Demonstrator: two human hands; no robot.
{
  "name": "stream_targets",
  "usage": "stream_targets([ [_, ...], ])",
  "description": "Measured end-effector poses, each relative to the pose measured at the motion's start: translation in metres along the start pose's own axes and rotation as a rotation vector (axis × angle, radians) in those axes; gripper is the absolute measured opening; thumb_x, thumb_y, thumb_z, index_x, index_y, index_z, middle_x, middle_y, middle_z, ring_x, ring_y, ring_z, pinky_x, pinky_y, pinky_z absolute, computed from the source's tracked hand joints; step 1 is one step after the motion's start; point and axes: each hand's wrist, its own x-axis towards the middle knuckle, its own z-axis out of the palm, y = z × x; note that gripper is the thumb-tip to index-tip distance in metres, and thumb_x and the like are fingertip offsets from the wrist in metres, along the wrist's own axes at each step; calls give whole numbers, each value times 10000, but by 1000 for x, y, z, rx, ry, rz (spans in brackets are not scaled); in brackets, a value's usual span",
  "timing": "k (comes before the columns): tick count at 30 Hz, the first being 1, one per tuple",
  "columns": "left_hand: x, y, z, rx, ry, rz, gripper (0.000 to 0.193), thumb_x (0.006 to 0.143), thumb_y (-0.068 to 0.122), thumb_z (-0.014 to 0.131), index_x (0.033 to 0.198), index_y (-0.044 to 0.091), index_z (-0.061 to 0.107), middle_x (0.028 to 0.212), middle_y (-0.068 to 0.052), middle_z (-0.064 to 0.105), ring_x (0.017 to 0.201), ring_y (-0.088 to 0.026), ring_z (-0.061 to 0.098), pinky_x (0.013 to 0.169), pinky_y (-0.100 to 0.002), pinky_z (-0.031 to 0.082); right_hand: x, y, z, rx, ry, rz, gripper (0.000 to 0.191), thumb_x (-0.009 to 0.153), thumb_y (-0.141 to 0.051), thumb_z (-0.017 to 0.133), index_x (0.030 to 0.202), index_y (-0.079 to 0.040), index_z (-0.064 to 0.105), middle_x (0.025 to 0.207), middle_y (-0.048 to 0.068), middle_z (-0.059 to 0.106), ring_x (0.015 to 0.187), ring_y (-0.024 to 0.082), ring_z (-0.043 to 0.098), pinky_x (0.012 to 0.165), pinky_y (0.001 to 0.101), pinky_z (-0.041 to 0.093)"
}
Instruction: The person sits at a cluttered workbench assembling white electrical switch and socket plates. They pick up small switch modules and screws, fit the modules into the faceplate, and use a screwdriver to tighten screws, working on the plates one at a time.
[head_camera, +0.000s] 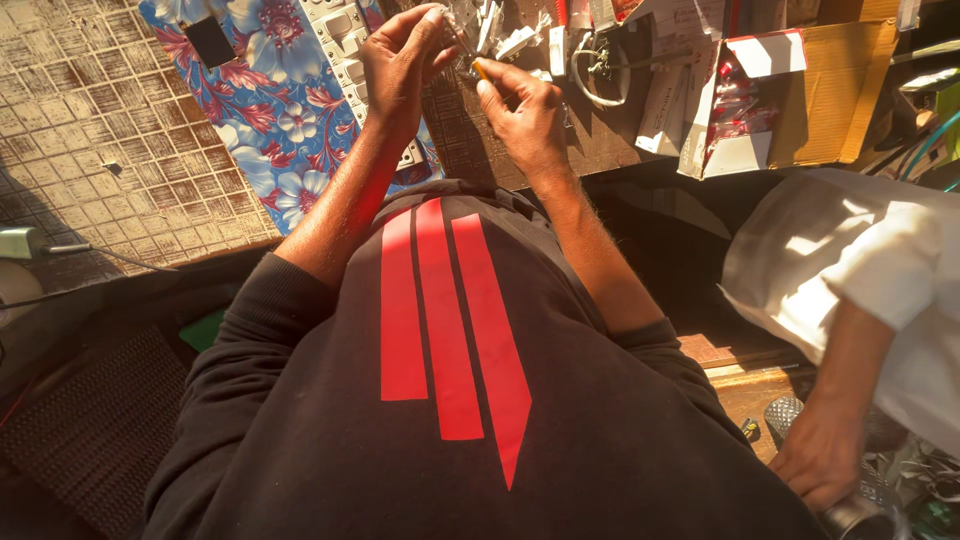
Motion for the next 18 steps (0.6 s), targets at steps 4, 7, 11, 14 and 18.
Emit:
stream_targets([
  [4, 0, -3, -3, 66, -18, 65, 231, 1033, 156, 721, 1195, -8, 723, 1009, -53, 736, 899, -128, 697, 834, -319, 620, -4, 8, 8, -48, 47, -131, 271, 976, -98, 731, 1238, -29, 742, 1125, 143, 787, 986, 177, 774, 848, 339, 626],
  [7, 4, -3, -1, 261, -43, 247, 198, 1028, 136, 715, 1171, 0, 699, 1008, -41, 714, 898, -133, 704, 806, -302, 601, -5, -3, 13, -81, 123, -82, 272, 966, -130, 735, 1206, -10, 690, 1065, 148, 758, 942, 214, 748, 817, 334, 602],
  [11, 11, 0, 4, 220, 22, 211, 147, 941, 7, 692, 1086, -15, 694, 976, -76, 755, 889, -153, 741, 809, -297, 635, -2, -31, 8, -158, 106, -78, 289, 942, -109, 676, 1213, -22, 725, 1044, 188, 766, 902, 294, 758, 788, 375, 591],
  [14, 15, 8, 7, 390, 16, 287, 245, 828, -94, 578, 1029, -27, 701, 933, -85, 756, 878, -155, 737, 820, -289, 608, 9, -42, 6, -183, 71, -37, 267, 983, -155, 663, 1208, -31, 737, 1095, 200, 755, 961, 326, 750, 821, 388, 586],
  [18, 11, 17, 15, 669, 63, 453, 280, 726, -135, 543, 940, -42, 698, 857, -94, 707, 812, -156, 685, 773, -289, 569, 18, -30, 26, -174, 101, 67, 288, 1004, -163, 586, 1224, -22, 707, 1106, 211, 736, 1023, 336, 733, 841, 403, 590],
])
